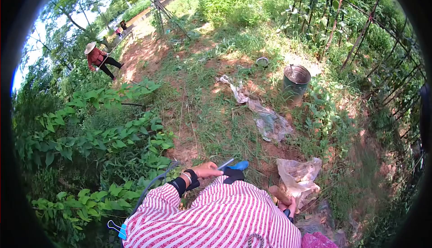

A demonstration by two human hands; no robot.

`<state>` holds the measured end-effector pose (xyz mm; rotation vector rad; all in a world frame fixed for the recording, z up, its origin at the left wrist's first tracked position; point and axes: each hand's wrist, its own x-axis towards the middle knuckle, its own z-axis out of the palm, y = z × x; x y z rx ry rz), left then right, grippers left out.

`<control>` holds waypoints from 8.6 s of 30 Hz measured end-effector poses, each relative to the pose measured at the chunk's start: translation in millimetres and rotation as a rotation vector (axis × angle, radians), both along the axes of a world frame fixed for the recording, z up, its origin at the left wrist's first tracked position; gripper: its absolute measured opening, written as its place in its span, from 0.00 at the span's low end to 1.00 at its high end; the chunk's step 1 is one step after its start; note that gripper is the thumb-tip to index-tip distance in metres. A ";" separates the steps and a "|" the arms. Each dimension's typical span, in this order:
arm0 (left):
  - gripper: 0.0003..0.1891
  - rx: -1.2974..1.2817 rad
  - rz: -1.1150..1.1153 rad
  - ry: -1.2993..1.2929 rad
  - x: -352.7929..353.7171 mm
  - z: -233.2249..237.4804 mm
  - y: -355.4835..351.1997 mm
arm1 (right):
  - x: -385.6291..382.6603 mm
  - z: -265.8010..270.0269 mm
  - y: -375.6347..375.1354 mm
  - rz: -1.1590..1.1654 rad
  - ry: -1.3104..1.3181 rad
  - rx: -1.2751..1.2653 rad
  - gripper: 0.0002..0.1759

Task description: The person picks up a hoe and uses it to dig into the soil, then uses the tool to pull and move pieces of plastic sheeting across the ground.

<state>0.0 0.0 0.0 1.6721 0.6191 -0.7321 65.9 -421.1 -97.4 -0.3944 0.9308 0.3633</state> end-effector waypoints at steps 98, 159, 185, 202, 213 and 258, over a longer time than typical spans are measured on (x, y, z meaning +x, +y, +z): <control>0.19 0.572 -1.012 -0.101 67.0 30.3 -75.7 | -3.3 -9.4 -2.2 0.032 -0.031 -0.114 0.10; 0.14 0.283 -0.864 -0.258 153.1 164.1 -228.1 | -199.9 -36.6 -113.6 -0.308 0.450 -0.589 0.09; 0.19 0.318 -1.132 -0.405 236.5 186.7 -310.0 | -356.0 -29.9 67.9 -0.539 0.658 -0.116 0.16; 0.14 0.436 -1.008 -0.474 192.3 197.8 -321.9 | -174.8 -30.1 -133.1 -0.362 0.127 -0.192 0.18; 0.18 0.556 -1.206 -0.142 59.0 214.8 -368.1 | -40.2 -96.5 -81.1 -0.544 0.083 0.324 0.10; 0.16 0.402 -1.814 -0.392 -59.0 -37.7 -523.9 | -334.5 -121.0 -261.3 -1.266 0.436 0.109 0.13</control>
